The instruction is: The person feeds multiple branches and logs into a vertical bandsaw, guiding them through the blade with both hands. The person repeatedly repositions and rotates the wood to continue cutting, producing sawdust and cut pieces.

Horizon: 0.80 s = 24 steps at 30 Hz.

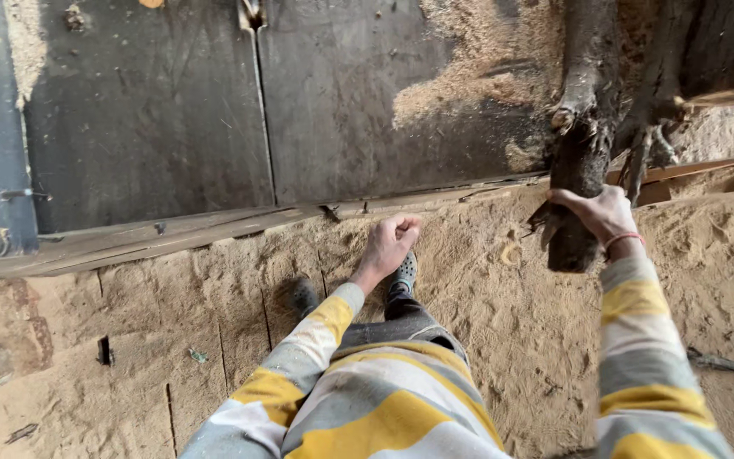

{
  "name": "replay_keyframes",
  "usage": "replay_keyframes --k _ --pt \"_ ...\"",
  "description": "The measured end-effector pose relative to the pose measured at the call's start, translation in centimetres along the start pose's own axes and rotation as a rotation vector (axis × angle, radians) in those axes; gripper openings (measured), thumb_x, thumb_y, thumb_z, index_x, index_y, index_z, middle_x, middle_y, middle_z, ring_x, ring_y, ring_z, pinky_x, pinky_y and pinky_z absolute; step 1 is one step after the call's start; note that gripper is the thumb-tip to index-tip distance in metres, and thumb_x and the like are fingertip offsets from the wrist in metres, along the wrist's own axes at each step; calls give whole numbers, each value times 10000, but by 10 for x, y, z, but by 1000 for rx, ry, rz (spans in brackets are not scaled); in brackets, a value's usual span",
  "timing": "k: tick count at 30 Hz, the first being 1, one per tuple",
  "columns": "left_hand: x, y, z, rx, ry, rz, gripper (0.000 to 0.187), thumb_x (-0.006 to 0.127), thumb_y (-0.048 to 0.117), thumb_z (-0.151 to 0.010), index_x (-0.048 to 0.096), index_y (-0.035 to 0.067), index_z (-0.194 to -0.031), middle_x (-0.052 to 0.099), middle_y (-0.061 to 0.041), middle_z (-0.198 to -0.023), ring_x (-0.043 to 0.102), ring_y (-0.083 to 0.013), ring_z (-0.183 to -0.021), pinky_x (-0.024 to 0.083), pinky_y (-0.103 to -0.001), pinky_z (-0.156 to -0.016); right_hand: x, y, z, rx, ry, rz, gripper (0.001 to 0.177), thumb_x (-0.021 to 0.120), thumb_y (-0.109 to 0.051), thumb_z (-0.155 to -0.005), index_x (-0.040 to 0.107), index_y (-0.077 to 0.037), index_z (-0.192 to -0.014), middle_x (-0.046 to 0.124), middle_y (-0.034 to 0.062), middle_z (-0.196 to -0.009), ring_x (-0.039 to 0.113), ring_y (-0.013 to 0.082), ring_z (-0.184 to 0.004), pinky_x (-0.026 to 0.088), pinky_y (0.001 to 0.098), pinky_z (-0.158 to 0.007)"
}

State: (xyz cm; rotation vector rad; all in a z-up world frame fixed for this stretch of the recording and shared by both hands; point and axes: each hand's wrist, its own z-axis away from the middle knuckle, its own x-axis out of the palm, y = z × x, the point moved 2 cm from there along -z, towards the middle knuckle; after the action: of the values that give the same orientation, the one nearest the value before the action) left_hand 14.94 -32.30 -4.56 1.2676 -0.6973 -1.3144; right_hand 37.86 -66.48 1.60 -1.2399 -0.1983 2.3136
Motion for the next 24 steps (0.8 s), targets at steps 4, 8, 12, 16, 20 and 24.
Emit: replay_keyframes --k 4,8,12,16,20,24 --pt "-27 46 -7 161 45 117 352 672 296 -975 741 26 -1190 798 -91 -1022 752 -162 -889 610 -299 -790 5 -41 34 -554 47 -119 486 766 -396 -851 730 -43 -1183 760 113 -1019 728 252 -897 581 365 -845" --pt "-79 77 10 156 -81 187 614 652 480 -961 630 -8 -1334 743 -111 -1159 726 -181 -1026 590 -308 -903 58 -97 125 -356 -283 -787 316 704 -319 -890 670 -147 -1154 696 31 -973 667 194 -870 579 368 -818" --pt "-144 79 26 127 -201 229 961 593 694 -884 443 -48 -1476 707 -166 -1265 682 -232 -1133 554 -355 -966 158 -169 211 -435 -318 -1333 291 698 -349 -954 663 -131 -1144 633 12 -1067 601 174 -1033 503 339 -958" --pt "-196 55 57 38 -406 175 1061 513 799 -897 468 -51 -1530 657 -193 -1418 622 -273 -1266 482 -390 -1079 272 -204 283 -181 -393 -1602 242 667 -337 -899 665 -167 -1071 665 -12 -1041 609 168 -1040 484 373 -966" --pt "-212 10 117 -381 -582 374 1081 587 761 -760 321 78 -1554 565 -166 -1409 635 -321 -1239 551 -477 -1040 313 -190 343 -340 -529 -1424 371 652 -420 -894 748 -82 -1013 741 70 -1017 692 192 -951 571 357 -901" --pt "-170 -58 168 -475 -384 720 993 639 674 -867 415 -12 -1548 552 -209 -1444 534 -342 -1348 475 -470 -1123 309 -157 369 -147 -321 -1167 406 812 -286 -788 760 -4 -1075 767 113 -1003 741 189 -838 618 330 -795"
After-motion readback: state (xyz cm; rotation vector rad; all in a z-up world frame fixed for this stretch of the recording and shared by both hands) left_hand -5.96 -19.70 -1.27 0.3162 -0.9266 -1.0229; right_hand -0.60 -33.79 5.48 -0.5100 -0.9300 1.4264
